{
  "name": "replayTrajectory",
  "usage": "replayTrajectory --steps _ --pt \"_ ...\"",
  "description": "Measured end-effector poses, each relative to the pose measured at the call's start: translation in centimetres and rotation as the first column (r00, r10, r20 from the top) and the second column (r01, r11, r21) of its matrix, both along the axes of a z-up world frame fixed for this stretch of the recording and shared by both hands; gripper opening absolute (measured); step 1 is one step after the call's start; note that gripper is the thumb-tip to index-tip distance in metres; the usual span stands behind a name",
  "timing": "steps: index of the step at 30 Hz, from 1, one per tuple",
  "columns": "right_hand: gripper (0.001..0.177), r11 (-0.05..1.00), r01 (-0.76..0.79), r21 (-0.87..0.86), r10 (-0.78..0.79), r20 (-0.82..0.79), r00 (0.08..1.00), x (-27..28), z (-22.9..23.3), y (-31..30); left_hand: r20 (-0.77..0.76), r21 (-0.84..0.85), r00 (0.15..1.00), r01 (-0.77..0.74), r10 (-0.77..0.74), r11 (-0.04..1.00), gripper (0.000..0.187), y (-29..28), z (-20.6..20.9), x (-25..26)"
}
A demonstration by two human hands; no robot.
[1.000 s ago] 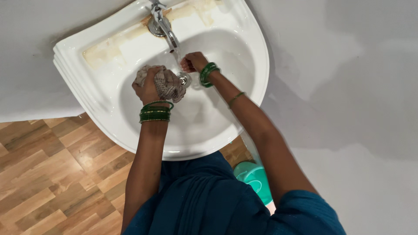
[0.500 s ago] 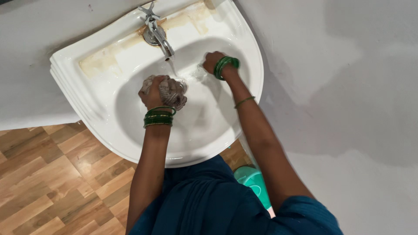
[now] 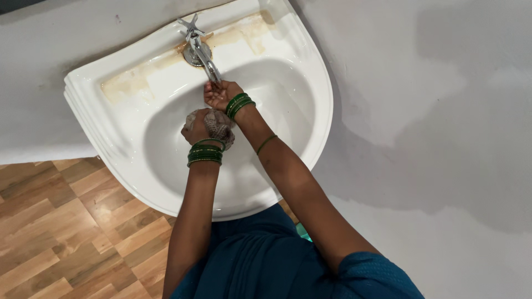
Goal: The person uses a cloth to wipe the inside and rim of a white pedestal sink, then rinses the cloth under running water from the faucet. They continue wiping the sink basin and pedestal base, focusing on removing stains and water spots.
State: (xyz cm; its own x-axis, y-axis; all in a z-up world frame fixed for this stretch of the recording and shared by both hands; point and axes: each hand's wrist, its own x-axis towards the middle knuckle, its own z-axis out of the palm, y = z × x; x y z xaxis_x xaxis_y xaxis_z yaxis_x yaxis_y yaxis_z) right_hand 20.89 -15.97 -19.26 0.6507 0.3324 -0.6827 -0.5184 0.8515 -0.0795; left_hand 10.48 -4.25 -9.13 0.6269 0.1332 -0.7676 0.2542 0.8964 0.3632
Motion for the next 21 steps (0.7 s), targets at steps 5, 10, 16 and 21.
replayTrajectory --steps 5,10,16,21 --pt "0.036 0.892 -0.379 0.244 0.211 0.517 0.829 -1.0 0.6 -3.8 -0.059 -0.034 0.981 0.184 -0.186 0.982 0.052 -0.2 -4.8 1.3" --pt "0.028 -0.673 0.197 -0.713 0.724 -0.69 -0.022 -3.4 13.1 -13.8 0.106 -0.122 0.924 0.379 -0.368 0.917 0.052 -1.9 -7.0 3.4" --pt "0.041 -0.857 0.147 -0.494 0.514 -0.84 0.174 -5.1 15.9 -15.5 -0.02 -0.145 0.95 0.305 -0.311 0.941 0.072 -2.7 -2.8 3.8" --pt "0.037 0.409 -0.133 -0.903 0.707 0.221 0.671 -1.7 5.3 -8.9 -0.161 0.103 0.979 0.142 -0.124 0.985 0.084 -1.8 -1.6 2.8"
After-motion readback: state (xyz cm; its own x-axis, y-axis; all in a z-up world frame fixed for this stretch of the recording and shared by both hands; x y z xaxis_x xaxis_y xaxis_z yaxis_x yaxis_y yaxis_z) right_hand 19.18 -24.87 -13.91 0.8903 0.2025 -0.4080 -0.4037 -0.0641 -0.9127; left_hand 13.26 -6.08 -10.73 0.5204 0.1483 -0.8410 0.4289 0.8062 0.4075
